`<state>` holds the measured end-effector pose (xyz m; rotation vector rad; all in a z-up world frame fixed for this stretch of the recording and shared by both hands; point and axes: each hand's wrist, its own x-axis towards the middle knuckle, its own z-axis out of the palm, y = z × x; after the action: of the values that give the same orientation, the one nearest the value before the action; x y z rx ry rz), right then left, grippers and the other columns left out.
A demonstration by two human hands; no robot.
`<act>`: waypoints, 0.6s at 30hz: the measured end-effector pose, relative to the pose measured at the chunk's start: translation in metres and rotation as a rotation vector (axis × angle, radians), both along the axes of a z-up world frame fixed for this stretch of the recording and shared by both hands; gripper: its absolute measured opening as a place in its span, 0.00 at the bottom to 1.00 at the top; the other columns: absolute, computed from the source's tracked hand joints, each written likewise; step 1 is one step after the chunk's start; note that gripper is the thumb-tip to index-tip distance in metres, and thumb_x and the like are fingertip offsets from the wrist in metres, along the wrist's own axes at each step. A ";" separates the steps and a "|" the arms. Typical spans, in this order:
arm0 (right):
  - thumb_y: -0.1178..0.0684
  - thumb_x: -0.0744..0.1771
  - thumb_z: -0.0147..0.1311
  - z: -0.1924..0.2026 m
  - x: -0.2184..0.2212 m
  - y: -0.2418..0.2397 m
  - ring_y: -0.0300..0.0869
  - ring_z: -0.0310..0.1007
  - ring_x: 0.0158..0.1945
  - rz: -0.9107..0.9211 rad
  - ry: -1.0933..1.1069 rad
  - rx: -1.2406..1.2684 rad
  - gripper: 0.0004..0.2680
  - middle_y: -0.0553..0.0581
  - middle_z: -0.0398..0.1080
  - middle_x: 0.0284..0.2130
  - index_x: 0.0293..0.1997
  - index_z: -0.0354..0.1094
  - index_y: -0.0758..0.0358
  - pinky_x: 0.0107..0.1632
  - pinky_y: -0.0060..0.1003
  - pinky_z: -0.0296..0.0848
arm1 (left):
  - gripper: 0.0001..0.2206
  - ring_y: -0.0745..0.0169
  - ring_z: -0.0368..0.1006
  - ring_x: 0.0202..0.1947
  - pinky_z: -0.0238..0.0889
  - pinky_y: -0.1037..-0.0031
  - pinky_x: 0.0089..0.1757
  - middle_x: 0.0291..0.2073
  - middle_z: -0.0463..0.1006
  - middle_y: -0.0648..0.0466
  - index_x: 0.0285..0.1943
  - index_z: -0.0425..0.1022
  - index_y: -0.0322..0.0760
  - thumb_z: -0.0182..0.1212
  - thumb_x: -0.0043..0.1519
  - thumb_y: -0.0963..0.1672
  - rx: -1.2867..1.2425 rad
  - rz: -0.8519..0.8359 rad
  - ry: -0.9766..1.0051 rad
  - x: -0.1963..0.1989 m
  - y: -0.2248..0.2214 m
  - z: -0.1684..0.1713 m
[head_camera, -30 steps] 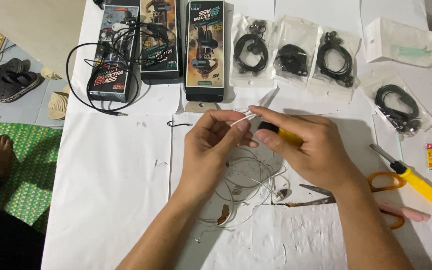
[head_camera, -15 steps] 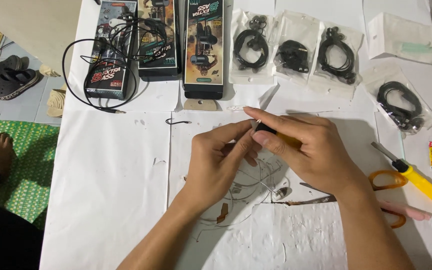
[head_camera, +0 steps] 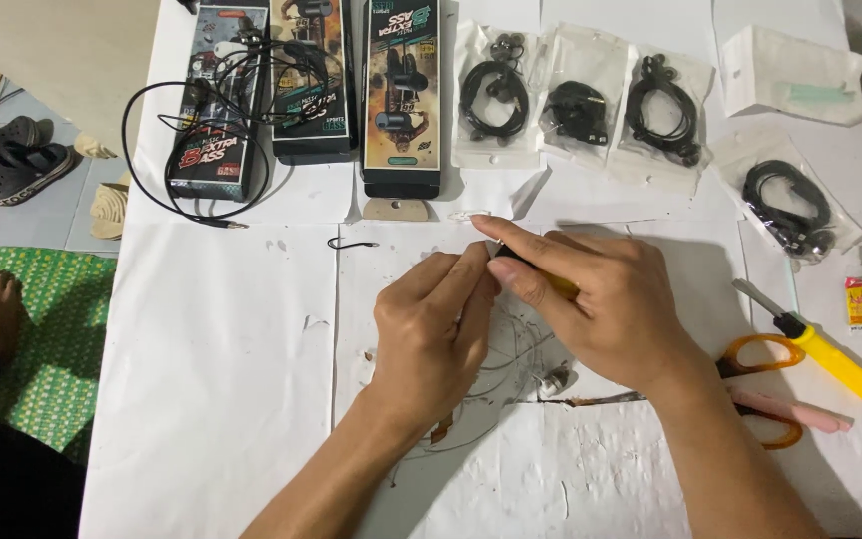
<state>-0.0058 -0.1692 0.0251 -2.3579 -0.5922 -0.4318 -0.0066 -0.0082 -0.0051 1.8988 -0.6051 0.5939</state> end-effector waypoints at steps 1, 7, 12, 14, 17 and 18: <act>0.57 0.66 0.60 -0.011 0.008 -0.011 0.34 0.50 0.17 -0.001 -0.001 -0.002 0.14 0.47 0.63 0.15 0.58 0.75 0.58 0.22 0.33 0.49 | 0.09 0.68 0.57 0.20 0.52 0.76 0.24 0.23 0.70 0.52 0.46 0.78 0.21 0.62 0.58 0.31 -0.002 -0.001 -0.001 -0.002 -0.001 -0.003; 0.54 0.68 0.55 -0.008 0.008 -0.026 0.32 0.50 0.18 -0.064 0.114 0.185 0.14 0.49 0.67 0.17 0.60 0.71 0.64 0.23 0.28 0.50 | 0.08 0.68 0.69 0.18 0.61 0.81 0.20 0.24 0.79 0.49 0.47 0.78 0.21 0.60 0.61 0.33 -0.008 -0.054 0.056 -0.003 0.000 0.002; 0.55 0.66 0.57 -0.011 0.008 -0.017 0.33 0.51 0.19 0.117 0.200 0.203 0.15 0.47 0.62 0.15 0.61 0.71 0.63 0.25 0.28 0.49 | 0.08 0.69 0.71 0.20 0.68 0.83 0.22 0.26 0.81 0.49 0.48 0.79 0.21 0.60 0.62 0.35 -0.209 -0.137 0.291 -0.001 0.003 0.009; 0.56 0.66 0.57 -0.010 0.007 -0.018 0.32 0.54 0.20 0.133 0.220 0.205 0.16 0.48 0.67 0.18 0.61 0.70 0.62 0.25 0.27 0.52 | 0.10 0.69 0.70 0.21 0.71 0.80 0.25 0.26 0.78 0.50 0.50 0.79 0.20 0.57 0.64 0.37 -0.360 -0.234 0.461 0.000 0.003 0.007; 0.56 0.66 0.57 -0.010 0.007 -0.020 0.32 0.54 0.20 0.148 0.246 0.200 0.16 0.48 0.71 0.20 0.62 0.70 0.61 0.25 0.27 0.53 | 0.12 0.68 0.69 0.23 0.73 0.78 0.27 0.25 0.75 0.51 0.53 0.78 0.20 0.54 0.68 0.39 -0.529 -0.358 0.677 0.002 0.006 0.005; 0.55 0.66 0.57 -0.009 0.007 -0.021 0.32 0.52 0.19 0.148 0.255 0.189 0.16 0.48 0.69 0.19 0.62 0.70 0.61 0.25 0.28 0.51 | 0.13 0.68 0.69 0.23 0.72 0.78 0.27 0.25 0.75 0.51 0.53 0.78 0.20 0.53 0.69 0.40 -0.553 -0.383 0.727 0.003 0.008 0.005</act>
<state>0.0015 -0.1898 0.0156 -2.1279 -0.5732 -0.1120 -0.0036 -0.0006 -0.0001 1.2894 -0.2663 -0.1826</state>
